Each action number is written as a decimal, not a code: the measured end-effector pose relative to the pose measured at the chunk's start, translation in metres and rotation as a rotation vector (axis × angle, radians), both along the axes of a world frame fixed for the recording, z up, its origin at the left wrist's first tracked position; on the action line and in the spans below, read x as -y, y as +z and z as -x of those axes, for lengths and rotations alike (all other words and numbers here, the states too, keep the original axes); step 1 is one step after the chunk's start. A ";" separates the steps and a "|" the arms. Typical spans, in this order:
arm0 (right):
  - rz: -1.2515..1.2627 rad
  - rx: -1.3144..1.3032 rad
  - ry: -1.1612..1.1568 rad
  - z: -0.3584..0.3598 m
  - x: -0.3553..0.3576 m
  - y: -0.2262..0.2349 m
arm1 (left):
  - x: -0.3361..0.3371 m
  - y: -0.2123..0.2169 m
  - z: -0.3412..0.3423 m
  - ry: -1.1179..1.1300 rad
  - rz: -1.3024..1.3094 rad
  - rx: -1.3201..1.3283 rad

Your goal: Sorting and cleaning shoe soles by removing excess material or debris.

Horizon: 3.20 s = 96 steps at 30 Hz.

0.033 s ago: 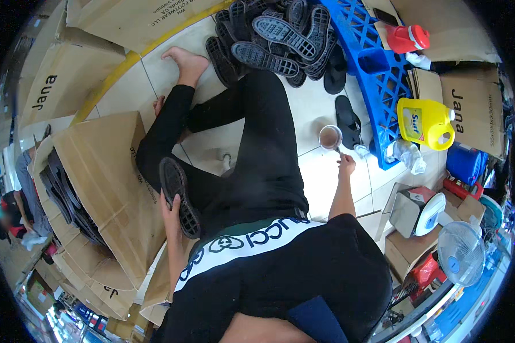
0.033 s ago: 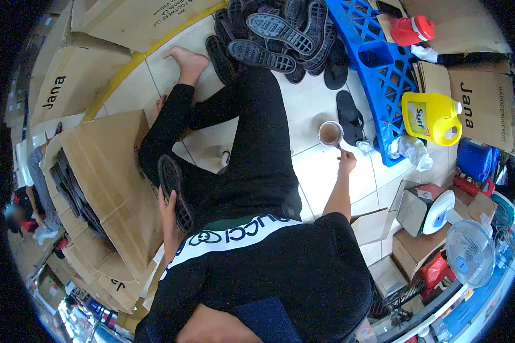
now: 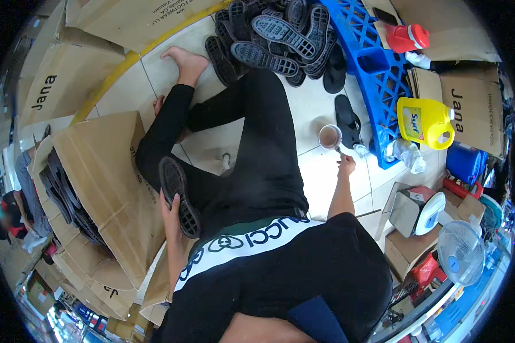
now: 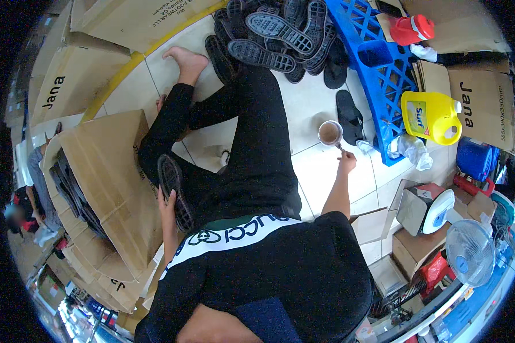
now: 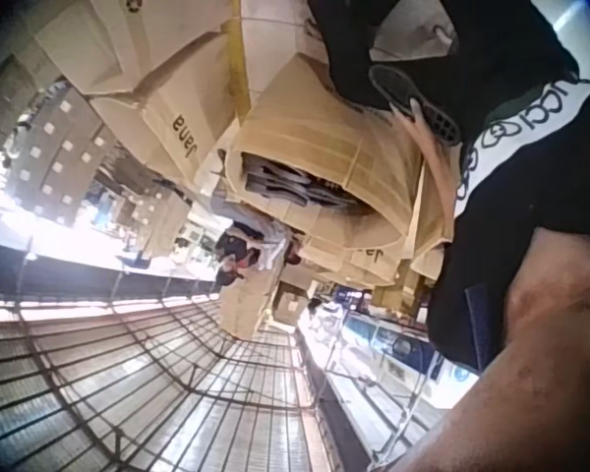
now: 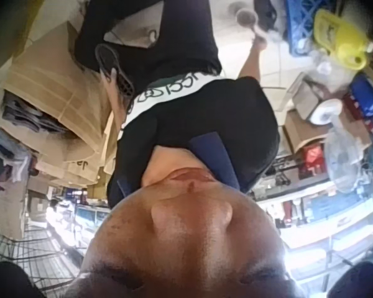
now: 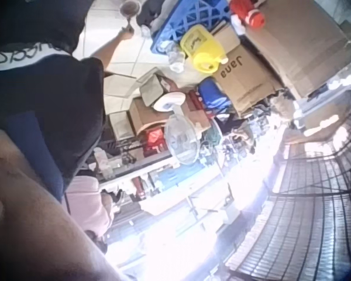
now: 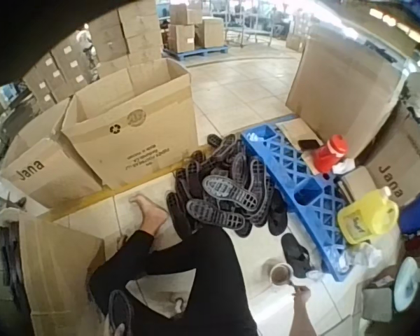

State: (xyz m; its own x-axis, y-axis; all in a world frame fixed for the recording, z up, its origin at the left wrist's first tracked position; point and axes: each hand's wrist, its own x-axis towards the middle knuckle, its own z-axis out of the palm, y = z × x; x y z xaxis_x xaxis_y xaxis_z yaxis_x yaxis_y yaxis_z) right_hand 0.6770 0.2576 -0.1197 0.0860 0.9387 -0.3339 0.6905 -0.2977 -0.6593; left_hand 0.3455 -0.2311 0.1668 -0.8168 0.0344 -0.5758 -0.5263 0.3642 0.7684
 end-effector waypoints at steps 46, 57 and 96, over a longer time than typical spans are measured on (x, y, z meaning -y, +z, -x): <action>0.411 -1.013 1.078 0.437 0.242 0.417 | -0.093 0.079 0.079 -0.076 -1.250 0.028; 0.389 -1.018 1.235 0.437 0.231 0.417 | -0.100 0.081 0.076 -0.103 -1.182 -0.108; -1.137 -0.602 1.970 0.482 0.209 0.464 | -0.088 0.093 0.092 0.014 -1.313 0.103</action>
State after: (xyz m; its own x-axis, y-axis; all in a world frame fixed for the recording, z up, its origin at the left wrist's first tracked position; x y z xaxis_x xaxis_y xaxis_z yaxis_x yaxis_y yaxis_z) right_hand 0.1949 0.0487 0.3445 -0.6769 -0.4955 0.5444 -0.6722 0.7175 -0.1827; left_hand 0.2536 -0.1432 0.2600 -0.7764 0.6041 -0.1798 -0.6010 -0.6238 0.4996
